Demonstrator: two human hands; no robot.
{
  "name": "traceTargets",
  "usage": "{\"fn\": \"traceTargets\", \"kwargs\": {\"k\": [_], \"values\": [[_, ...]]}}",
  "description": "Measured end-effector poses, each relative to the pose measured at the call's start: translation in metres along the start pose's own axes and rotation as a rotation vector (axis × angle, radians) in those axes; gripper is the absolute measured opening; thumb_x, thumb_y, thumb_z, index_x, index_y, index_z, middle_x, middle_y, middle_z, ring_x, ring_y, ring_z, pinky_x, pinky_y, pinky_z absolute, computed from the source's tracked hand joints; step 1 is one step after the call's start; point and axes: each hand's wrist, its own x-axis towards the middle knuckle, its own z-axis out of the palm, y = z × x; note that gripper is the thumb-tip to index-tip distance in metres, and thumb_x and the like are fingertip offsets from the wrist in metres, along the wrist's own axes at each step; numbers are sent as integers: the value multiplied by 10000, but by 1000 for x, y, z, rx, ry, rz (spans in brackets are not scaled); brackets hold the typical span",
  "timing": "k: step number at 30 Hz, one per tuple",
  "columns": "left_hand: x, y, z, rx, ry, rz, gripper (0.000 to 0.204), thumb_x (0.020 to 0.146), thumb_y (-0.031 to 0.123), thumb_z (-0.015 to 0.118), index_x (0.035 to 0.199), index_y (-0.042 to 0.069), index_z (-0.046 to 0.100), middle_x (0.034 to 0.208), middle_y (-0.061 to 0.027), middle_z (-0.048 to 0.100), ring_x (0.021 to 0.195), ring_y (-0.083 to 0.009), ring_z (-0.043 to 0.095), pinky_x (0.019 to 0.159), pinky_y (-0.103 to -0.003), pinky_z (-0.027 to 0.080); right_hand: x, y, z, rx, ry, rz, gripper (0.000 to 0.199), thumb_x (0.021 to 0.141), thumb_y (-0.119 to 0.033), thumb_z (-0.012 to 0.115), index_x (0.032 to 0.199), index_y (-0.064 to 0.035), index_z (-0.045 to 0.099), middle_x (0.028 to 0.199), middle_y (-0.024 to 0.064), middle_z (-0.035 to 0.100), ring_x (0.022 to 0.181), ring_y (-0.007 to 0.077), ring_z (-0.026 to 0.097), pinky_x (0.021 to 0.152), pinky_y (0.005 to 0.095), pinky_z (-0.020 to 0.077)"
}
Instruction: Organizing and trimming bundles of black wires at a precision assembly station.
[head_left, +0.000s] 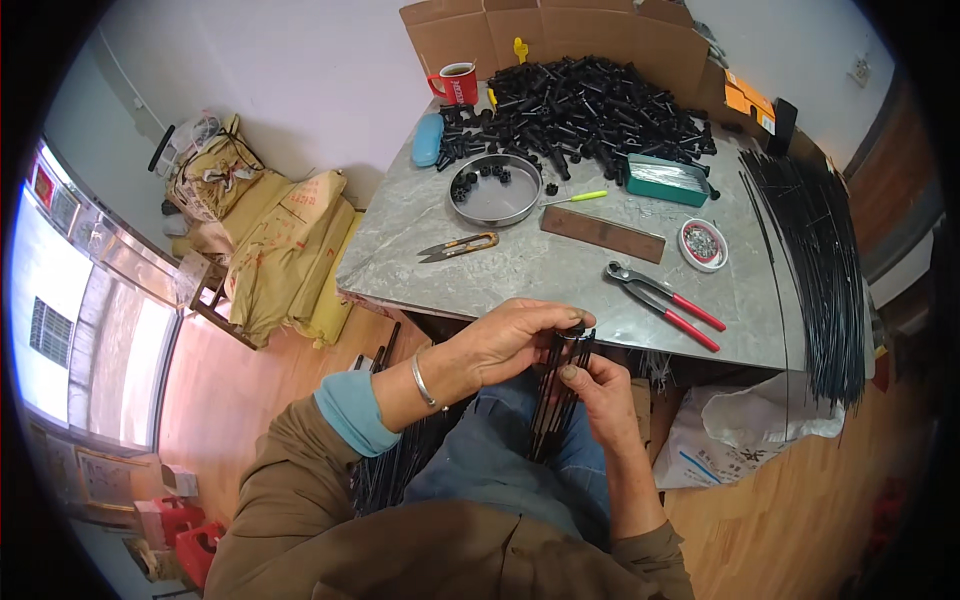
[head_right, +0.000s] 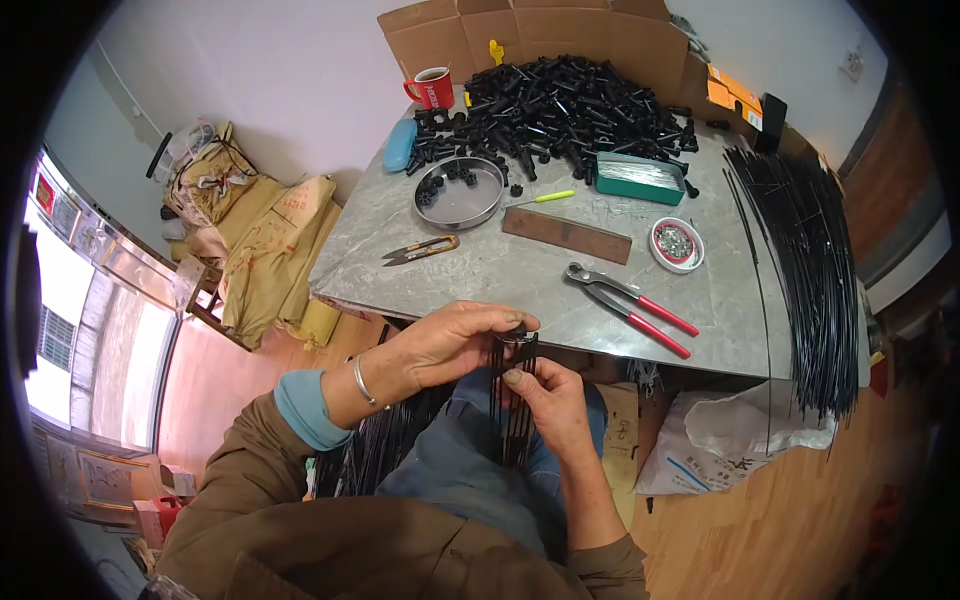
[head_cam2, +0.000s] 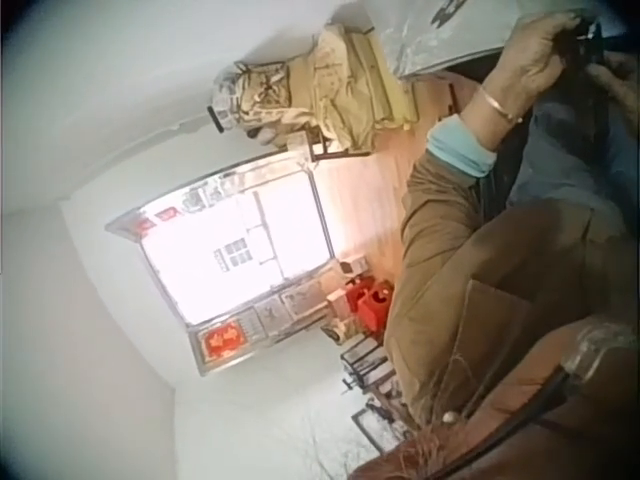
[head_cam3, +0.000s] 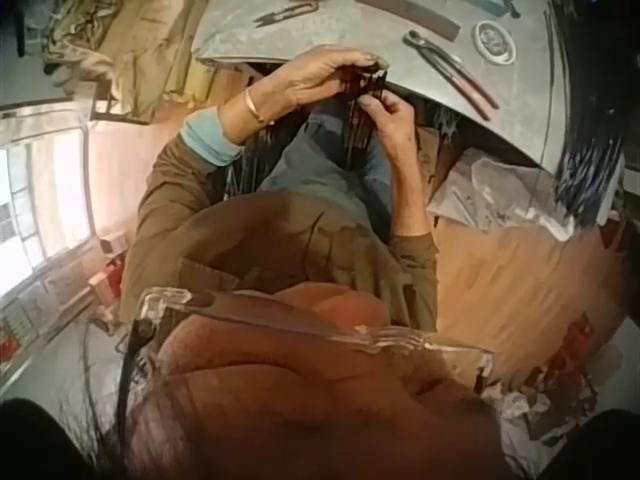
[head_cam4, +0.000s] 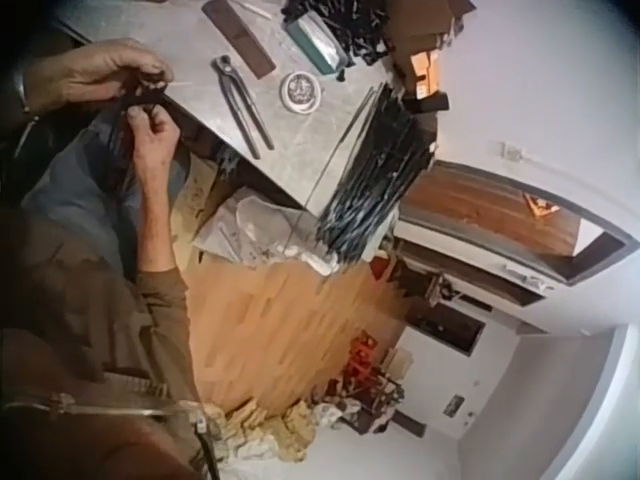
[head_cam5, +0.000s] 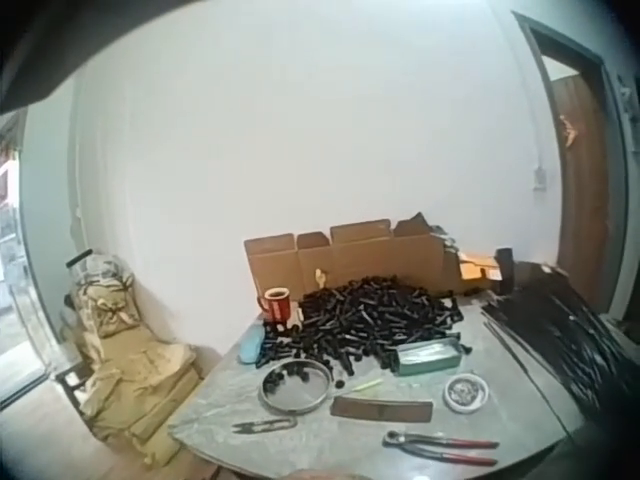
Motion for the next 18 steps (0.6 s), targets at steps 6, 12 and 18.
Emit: {"fn": "traceTargets", "kwargs": {"k": [6,12,18], "values": [[-7,-5,7,28,17,26,234,878,137,643,1069,1,641,925,-28,632,798,-112,561,776,-271,476,-9,0,3,-14,18,-23,140,888,-145,653,864,-8,645,739,24,640,645,89,575,612,230,466],[-12,-3,9,104,40,75,221,881,140,627,1064,18,635,912,-18,628,785,-101,562,766,-258,472,-14,-2,2,-35,10,-39,157,889,-161,654,849,-9,642,734,20,637,640,86,570,605,225,458],[-11,-6,2,140,27,91,215,890,139,595,1064,14,618,925,-27,623,827,-109,586,777,-265,490,-16,0,3,-47,4,-46,162,891,-166,653,849,-10,645,732,13,633,633,80,564,596,225,455]]}}
